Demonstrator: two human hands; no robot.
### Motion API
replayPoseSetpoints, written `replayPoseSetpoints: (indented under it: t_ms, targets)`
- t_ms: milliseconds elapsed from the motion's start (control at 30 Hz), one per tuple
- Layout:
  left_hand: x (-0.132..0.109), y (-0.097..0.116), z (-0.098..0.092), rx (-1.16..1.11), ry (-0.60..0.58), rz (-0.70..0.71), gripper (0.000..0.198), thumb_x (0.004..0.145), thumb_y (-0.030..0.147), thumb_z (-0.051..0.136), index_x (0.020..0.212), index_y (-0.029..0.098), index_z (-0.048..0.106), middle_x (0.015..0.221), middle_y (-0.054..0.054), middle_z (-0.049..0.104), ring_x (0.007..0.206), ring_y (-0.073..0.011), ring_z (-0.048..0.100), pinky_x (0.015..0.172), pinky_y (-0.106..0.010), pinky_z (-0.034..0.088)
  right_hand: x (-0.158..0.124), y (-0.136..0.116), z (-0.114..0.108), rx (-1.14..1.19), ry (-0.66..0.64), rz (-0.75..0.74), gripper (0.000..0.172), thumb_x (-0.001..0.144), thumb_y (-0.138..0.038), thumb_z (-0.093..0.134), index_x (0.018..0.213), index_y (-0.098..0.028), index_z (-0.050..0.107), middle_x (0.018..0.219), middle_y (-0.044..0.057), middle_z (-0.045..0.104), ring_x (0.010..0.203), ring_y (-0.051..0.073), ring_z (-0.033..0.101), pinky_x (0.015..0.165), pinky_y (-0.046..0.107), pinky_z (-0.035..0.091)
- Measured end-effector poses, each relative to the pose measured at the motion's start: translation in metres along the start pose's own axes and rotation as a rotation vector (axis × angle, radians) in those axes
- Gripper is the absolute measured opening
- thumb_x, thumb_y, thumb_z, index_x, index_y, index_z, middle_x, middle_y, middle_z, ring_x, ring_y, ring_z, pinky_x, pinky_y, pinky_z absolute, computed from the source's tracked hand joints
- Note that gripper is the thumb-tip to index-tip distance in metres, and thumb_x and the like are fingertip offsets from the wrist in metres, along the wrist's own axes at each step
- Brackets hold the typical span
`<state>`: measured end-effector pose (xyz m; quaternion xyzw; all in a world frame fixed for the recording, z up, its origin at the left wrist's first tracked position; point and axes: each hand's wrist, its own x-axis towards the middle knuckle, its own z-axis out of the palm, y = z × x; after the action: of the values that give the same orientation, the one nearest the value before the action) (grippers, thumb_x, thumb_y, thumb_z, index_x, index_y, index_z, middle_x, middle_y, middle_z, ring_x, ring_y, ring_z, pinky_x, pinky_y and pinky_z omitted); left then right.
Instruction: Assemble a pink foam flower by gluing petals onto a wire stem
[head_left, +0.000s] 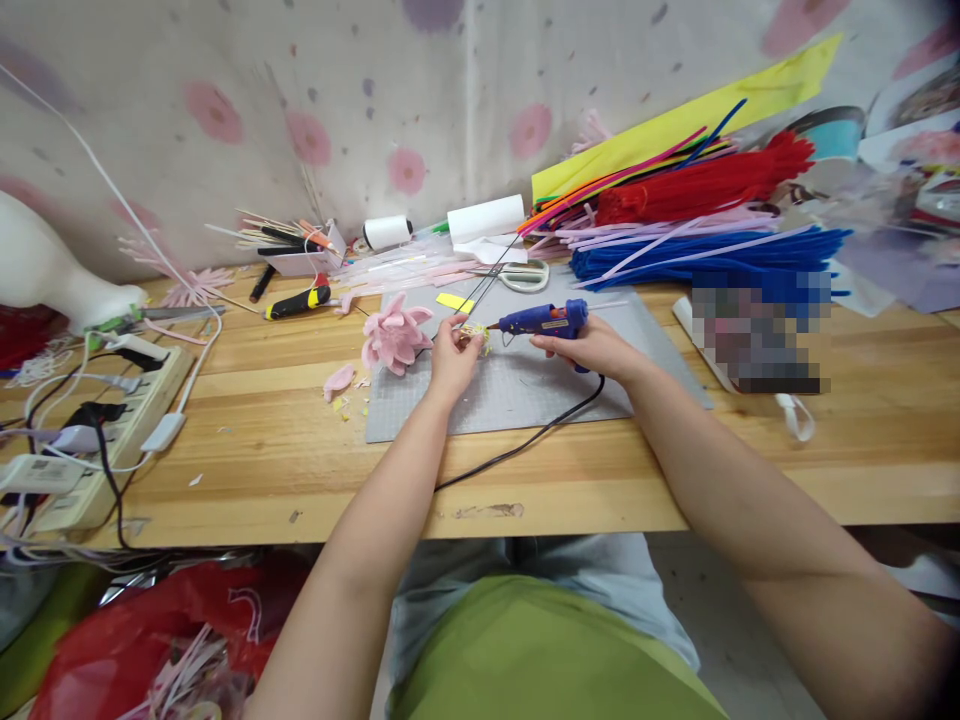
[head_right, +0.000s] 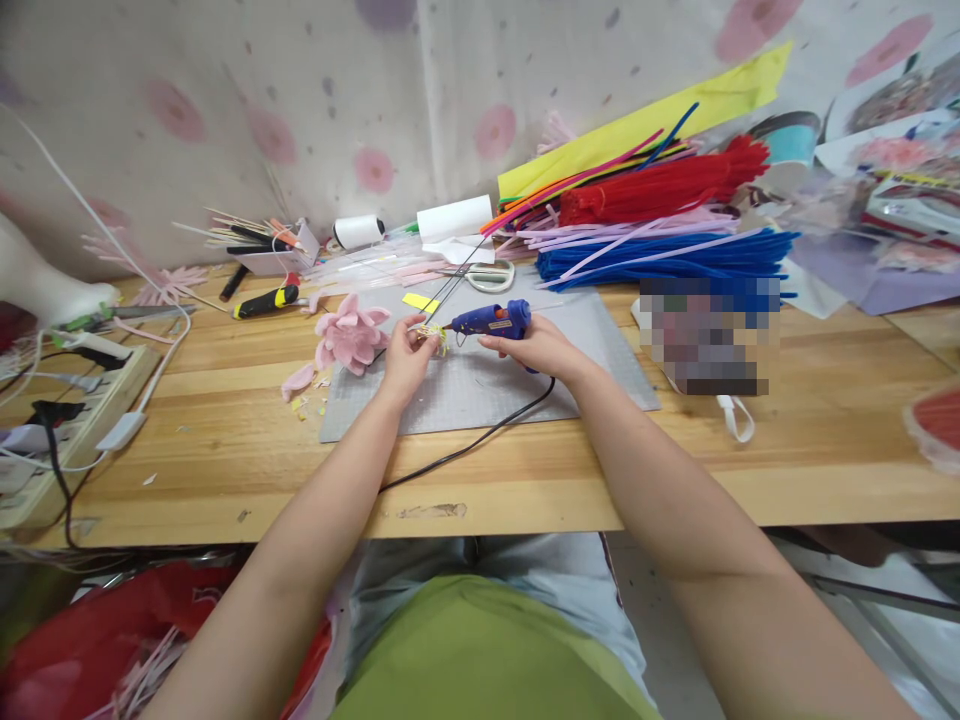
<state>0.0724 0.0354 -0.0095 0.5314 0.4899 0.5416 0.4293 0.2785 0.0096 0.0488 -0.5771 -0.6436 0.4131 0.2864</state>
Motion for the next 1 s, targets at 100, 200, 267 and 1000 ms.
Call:
replayPoseSetpoints:
  t_ms: [100, 200, 267, 1000]
  targets:
    - [-0.0002, 0.0003, 0.0004, 0.0, -0.001, -0.008, 0.035, 0.072, 0.018, 0.068, 0.103, 0.019, 0.051, 0.075, 0.001, 0.063, 0.067, -0.0113, 0.06, 0.067, -0.025, 0.046, 0.0007, 0.0016, 0.0, -0.013, -0.005, -0.002, 0.041, 0.067, -0.055, 0.069, 0.075, -0.016, 0.061, 0.056, 0.001, 0.058, 0.044, 0.008, 0.044, 0.043, 0.024, 0.035]
    - [0.0001, -0.0004, 0.0015, -0.006, 0.008, -0.006, 0.035, 0.072, 0.017, 0.068, 0.103, 0.019, 0.051, 0.073, 0.002, 0.062, 0.066, -0.0106, 0.06, 0.065, -0.024, 0.046, 0.002, 0.0043, 0.0003, -0.02, -0.009, -0.009, 0.041, 0.068, -0.055, 0.069, 0.076, -0.016, 0.062, 0.058, 0.001, 0.059, 0.044, 0.008, 0.044, 0.043, 0.024, 0.035]
    - [0.0002, -0.0009, 0.0022, -0.013, 0.013, -0.007, 0.035, 0.072, 0.017, 0.068, 0.102, 0.019, 0.051, 0.073, 0.001, 0.063, 0.066, -0.0106, 0.06, 0.065, -0.023, 0.046, 0.0029, 0.0063, 0.0006, -0.021, -0.009, -0.008, 0.041, 0.068, -0.056, 0.068, 0.078, -0.016, 0.062, 0.061, 0.002, 0.06, 0.045, 0.008, 0.045, 0.043, 0.024, 0.036]
    - [-0.0011, 0.0043, 0.0009, -0.059, 0.038, -0.053, 0.035, 0.073, 0.017, 0.067, 0.103, 0.019, 0.05, 0.079, -0.001, 0.064, 0.071, -0.0131, 0.062, 0.071, -0.026, 0.047, 0.0024, 0.0084, -0.0005, 0.021, -0.012, 0.013, 0.039, 0.067, -0.056, 0.069, 0.067, -0.019, 0.059, 0.055, 0.001, 0.056, 0.045, 0.011, 0.045, 0.044, 0.027, 0.035]
